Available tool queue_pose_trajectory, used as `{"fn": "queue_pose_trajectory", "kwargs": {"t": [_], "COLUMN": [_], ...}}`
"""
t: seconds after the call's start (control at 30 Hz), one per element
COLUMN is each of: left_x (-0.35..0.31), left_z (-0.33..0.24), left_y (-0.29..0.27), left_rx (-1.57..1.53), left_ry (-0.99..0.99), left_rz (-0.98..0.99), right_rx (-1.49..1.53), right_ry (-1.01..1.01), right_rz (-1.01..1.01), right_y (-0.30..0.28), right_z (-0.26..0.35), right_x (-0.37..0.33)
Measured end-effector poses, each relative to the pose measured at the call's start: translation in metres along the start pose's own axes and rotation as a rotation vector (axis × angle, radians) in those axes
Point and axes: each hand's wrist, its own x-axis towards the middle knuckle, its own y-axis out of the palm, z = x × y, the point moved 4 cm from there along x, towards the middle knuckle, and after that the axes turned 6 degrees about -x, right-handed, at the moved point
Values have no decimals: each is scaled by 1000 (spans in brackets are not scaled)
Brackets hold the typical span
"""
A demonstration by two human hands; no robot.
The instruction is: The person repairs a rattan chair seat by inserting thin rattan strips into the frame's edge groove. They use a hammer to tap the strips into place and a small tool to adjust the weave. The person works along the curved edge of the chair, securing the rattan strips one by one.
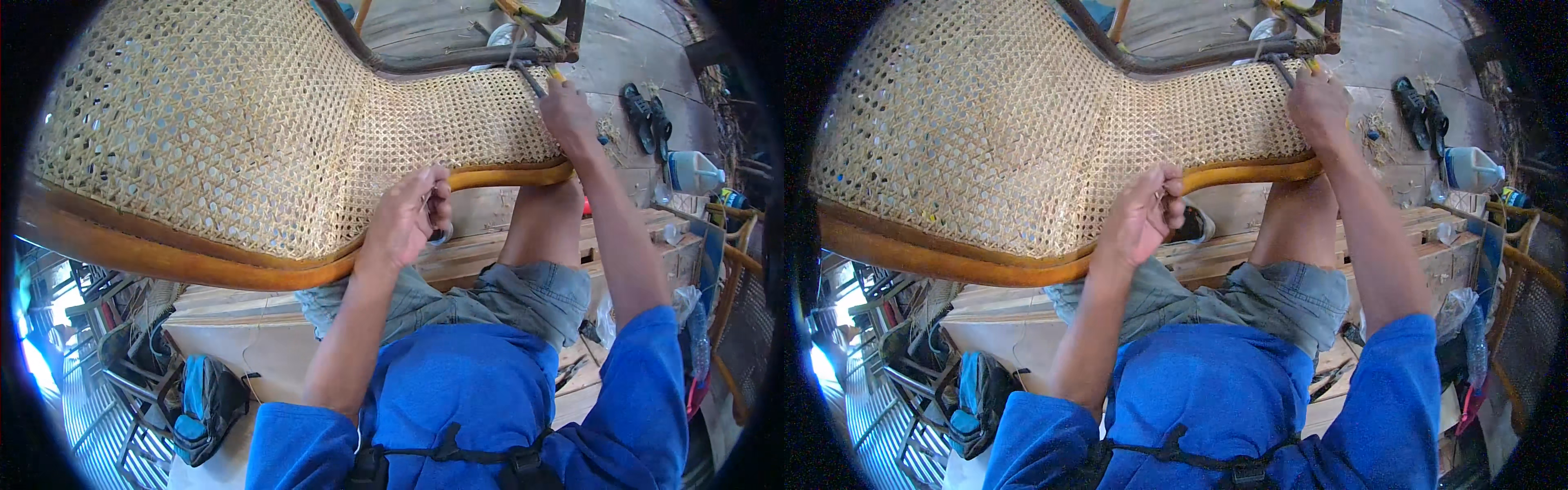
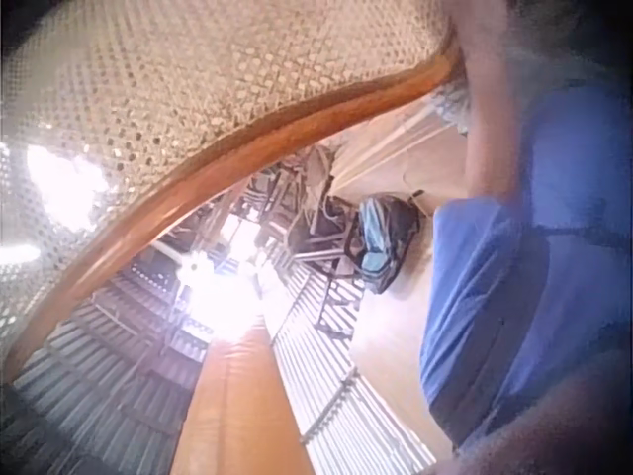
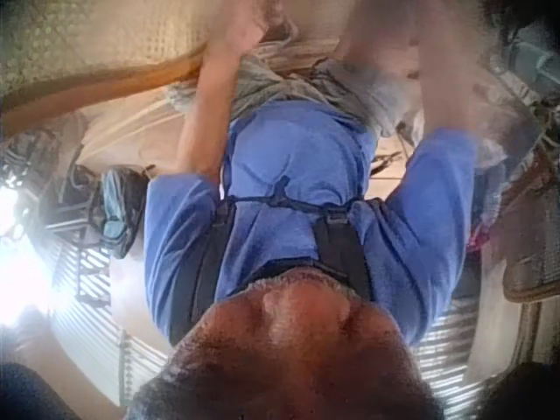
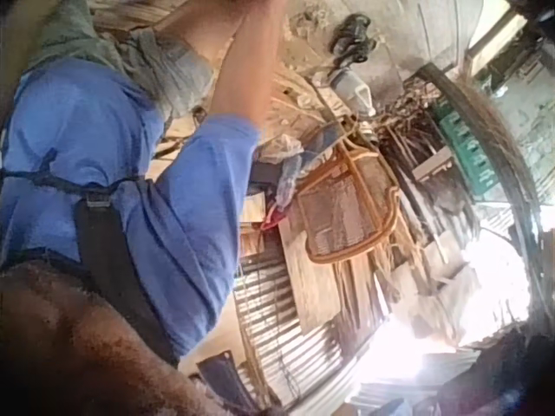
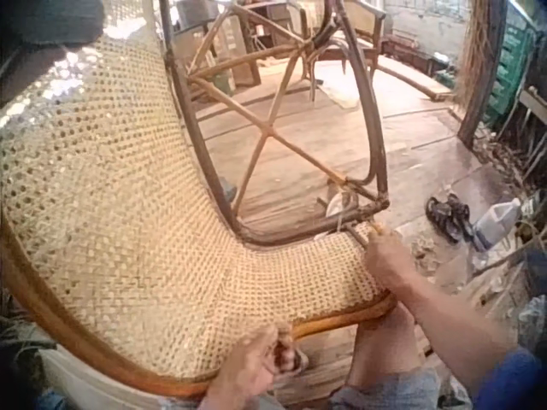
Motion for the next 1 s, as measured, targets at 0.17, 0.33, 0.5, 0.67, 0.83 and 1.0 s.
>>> {"fn": "queue_pose_trajectory", "kwargs": {"t": [0.17,0.33,0.5,0.67,0.83,1.0], "left_x": [0,-3,-9,-10,-8,-7], "left_z": [30,38,34,34,43,54], "left_y": [-15,-12,-3,-4,-5,-11], "left_rx": [-552,-667,-717,-705,-626,-567], "left_ry": [-86,-113,-119,-112,-88,-122], "left_rz": [234,310,247,204,216,105], "right_rx": [709,818,1064,1018,943,1241], "right_ry": [22,81,32,82,213,188], "right_rz": [-49,198,219,283,267,233], "right_y": [-56,-85,-71,-68,-66,-49], "right_z": [21,65,93,112,122,112], "right_x": [-57,-135,-173,-182,-181,-187]}}
